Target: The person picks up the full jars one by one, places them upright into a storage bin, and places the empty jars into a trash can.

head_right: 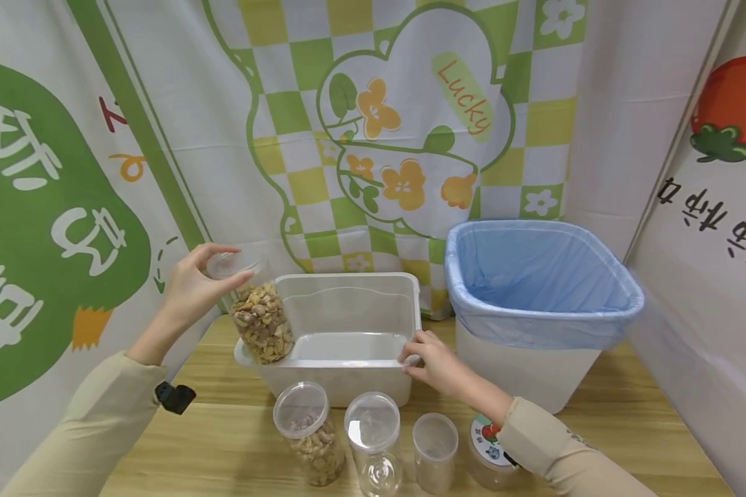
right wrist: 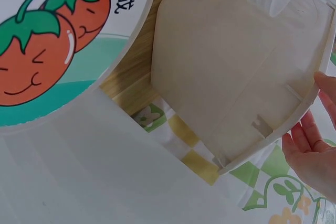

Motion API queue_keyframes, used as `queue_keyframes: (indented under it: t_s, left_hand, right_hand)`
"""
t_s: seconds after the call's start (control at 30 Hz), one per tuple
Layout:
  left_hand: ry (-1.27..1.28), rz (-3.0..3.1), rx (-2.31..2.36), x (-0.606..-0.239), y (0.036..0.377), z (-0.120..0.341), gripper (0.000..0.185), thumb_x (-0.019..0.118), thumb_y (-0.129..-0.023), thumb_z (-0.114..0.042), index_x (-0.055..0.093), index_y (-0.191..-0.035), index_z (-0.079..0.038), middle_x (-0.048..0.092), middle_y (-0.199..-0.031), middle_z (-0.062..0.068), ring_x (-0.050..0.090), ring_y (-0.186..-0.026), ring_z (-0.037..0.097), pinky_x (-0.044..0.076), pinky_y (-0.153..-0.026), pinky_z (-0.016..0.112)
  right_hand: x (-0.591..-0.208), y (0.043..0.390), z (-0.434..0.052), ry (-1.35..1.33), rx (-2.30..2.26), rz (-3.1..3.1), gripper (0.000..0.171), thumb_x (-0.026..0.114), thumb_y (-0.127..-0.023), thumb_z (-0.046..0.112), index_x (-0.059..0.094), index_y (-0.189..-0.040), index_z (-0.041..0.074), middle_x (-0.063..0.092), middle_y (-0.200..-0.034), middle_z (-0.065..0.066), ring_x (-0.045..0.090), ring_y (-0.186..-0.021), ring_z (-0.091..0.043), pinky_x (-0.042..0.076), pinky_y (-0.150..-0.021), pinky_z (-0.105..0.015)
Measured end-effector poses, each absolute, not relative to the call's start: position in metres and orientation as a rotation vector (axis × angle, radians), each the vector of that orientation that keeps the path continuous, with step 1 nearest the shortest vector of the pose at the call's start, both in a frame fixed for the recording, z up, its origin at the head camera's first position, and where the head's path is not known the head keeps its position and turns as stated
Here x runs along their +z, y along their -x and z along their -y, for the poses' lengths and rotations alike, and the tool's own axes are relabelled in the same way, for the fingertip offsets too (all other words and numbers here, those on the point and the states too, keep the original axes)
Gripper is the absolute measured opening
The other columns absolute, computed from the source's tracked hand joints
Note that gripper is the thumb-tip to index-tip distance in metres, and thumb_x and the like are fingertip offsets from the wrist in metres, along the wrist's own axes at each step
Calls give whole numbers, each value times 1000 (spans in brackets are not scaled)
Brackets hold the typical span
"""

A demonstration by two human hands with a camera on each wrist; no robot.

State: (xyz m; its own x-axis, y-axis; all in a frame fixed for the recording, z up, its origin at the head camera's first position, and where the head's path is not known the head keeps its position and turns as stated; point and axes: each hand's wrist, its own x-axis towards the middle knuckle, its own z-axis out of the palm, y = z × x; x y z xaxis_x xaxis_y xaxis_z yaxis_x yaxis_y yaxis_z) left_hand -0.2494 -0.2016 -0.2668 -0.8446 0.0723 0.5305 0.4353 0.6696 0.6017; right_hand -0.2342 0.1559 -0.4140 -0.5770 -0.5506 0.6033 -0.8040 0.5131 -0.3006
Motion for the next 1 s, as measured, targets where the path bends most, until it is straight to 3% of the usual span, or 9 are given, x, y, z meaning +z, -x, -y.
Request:
queue_keyframes:
  t_s: [0.13,0.6,1.0]
  left_hand:
    - [393,2441,-1078,-269,262,195,50,71,-71,-37,56,-110,-9,48,-117,14,53,-90,28,45,-70,41]
    - [360,2590,-1069,-289,297,177,56,72,-69,-40,53,-110,-7,42,-125,19,51,-98,32,47,-72,43]
    - [392,2725,-966,-315,315,163,56,73,-68,-35,53,-109,-4,44,-114,25,45,-102,40,41,-82,50]
  right_hand:
    - [-412,233,-156,-1100,783,2359,19,75,-65,2,62,-76,10,50,-77,1,48,-75,-15,44,-64,-27]
    - [-413,232,-155,-1096,793,2327,21,76,-62,0,61,-75,10,49,-76,1,48,-74,-14,44,-64,-27]
    - [-414,232,-156,-1088,772,2346,19,75,-65,3,61,-76,11,49,-77,2,46,-74,-13,42,-63,-26]
